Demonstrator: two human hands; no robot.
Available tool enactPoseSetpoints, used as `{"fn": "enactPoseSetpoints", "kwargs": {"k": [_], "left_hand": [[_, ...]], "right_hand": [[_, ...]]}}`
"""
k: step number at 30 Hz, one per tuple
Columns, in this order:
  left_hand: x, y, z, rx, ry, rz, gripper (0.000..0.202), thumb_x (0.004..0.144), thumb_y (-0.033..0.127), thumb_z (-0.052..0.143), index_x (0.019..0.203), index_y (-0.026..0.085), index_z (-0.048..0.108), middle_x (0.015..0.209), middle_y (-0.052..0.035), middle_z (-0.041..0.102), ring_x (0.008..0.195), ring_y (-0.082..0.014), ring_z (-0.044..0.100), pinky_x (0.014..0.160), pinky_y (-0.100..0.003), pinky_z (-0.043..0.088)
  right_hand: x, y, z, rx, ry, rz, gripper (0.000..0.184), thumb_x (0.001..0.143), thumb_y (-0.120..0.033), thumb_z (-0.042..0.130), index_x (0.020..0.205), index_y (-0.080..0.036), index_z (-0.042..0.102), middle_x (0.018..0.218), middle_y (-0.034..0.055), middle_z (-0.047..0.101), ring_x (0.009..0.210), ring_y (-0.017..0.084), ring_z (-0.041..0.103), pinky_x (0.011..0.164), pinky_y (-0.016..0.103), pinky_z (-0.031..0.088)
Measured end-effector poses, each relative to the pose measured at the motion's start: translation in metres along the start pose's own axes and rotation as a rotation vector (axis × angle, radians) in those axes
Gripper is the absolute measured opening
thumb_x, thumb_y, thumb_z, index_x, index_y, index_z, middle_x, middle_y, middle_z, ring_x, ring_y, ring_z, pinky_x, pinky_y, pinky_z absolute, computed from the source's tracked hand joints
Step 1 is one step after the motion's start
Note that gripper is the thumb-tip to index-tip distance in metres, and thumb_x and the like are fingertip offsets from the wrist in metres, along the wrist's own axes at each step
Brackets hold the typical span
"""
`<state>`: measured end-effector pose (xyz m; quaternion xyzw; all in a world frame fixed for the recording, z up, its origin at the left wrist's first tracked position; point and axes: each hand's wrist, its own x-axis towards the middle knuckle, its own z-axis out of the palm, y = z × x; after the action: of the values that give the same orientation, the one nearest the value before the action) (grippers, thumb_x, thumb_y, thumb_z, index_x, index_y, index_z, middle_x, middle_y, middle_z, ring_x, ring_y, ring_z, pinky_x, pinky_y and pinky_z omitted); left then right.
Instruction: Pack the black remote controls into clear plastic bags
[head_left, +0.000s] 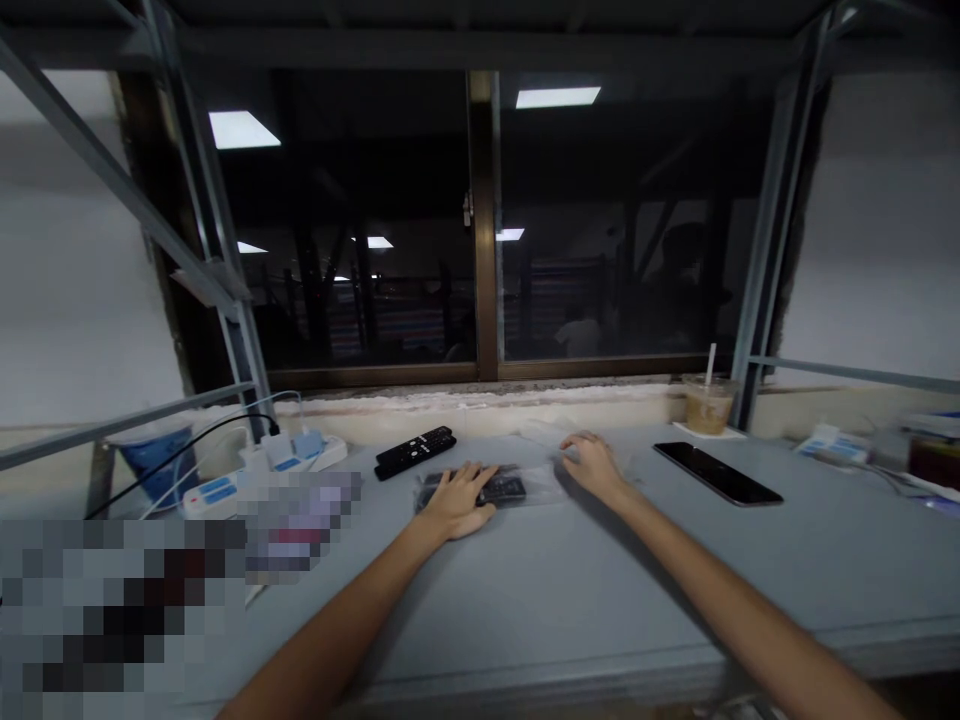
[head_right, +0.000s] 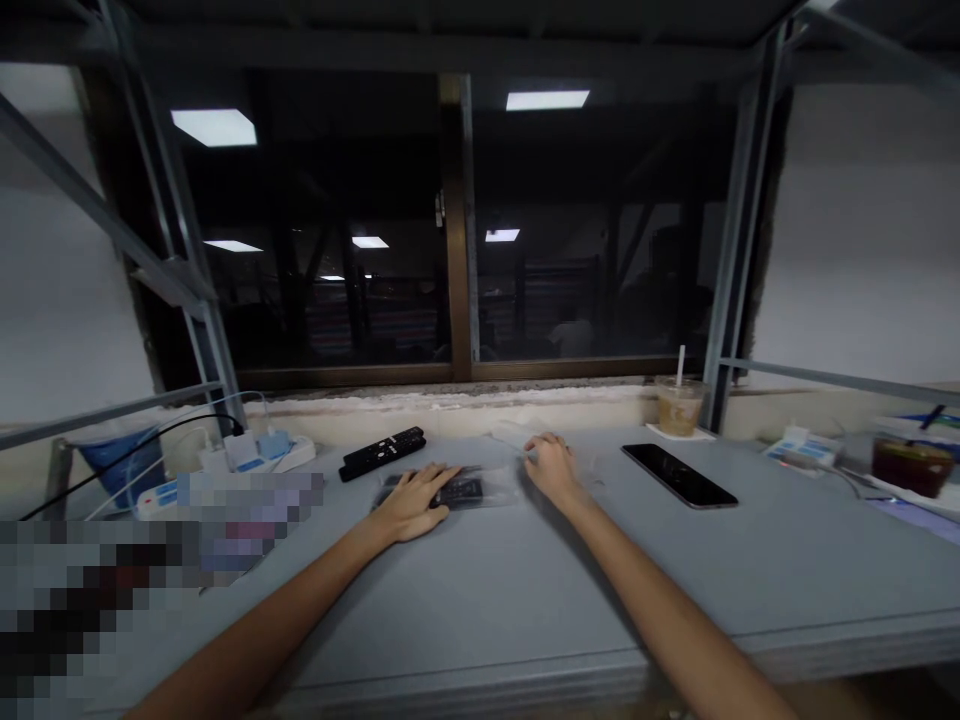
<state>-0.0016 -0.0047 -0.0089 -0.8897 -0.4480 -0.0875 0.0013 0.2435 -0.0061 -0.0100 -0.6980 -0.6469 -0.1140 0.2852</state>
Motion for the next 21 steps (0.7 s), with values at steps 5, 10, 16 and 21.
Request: {"fn": "enactPoseSetpoints", "kwargs": {"k": [5,10,16,21], "left_hand": [[0.000,0.000,-0.003,-0.005,-0.033,-0.010,0.067,0.077,0.034,0.040,0.141,0.021,0.021,0.146,-0.0109,0.025,0.134,-0.0279,0.018,0.105,-0.049,0.016],[0.002,-0.003,-0.003,0.007,-0.021,0.009,0.069,0.078,0.034,0.040,0.141,0.019,0.019,0.146,-0.0117,0.022,0.134,-0.0262,0.017,0.105,-0.046,0.016],[0.001,-0.006,-0.003,-0.059,-0.027,0.028,0.071,0.076,0.033,0.042,0.141,0.018,0.018,0.146,-0.0108,0.022,0.135,-0.0236,0.016,0.107,-0.046,0.011],[0.002,-0.014,-0.005,-0.134,0.104,0.041,0.071,0.078,0.054,0.040,0.139,0.020,0.025,0.143,-0.0085,0.031,0.133,-0.0207,0.021,0.109,-0.040,0.009]], "right_hand": [[0.002,0.016,0.009,-0.131,-0.082,0.075,0.023,0.075,-0.015,0.049,0.092,-0.019,0.066,0.104,0.0099,0.062,0.102,0.025,0.052,0.083,0.035,0.034],[0.001,0.020,0.012,-0.133,-0.112,0.091,0.026,0.076,-0.013,0.047,0.092,-0.017,0.066,0.102,0.0107,0.065,0.100,0.024,0.056,0.084,0.036,0.034],[-0.001,0.021,0.012,-0.135,-0.131,0.093,0.028,0.076,-0.011,0.047,0.093,-0.017,0.068,0.099,0.0121,0.067,0.096,0.025,0.060,0.082,0.035,0.036],[-0.001,0.023,0.010,-0.132,-0.127,0.069,0.033,0.076,-0.006,0.043,0.093,-0.019,0.068,0.099,0.0094,0.068,0.097,0.023,0.060,0.083,0.034,0.035]]}}
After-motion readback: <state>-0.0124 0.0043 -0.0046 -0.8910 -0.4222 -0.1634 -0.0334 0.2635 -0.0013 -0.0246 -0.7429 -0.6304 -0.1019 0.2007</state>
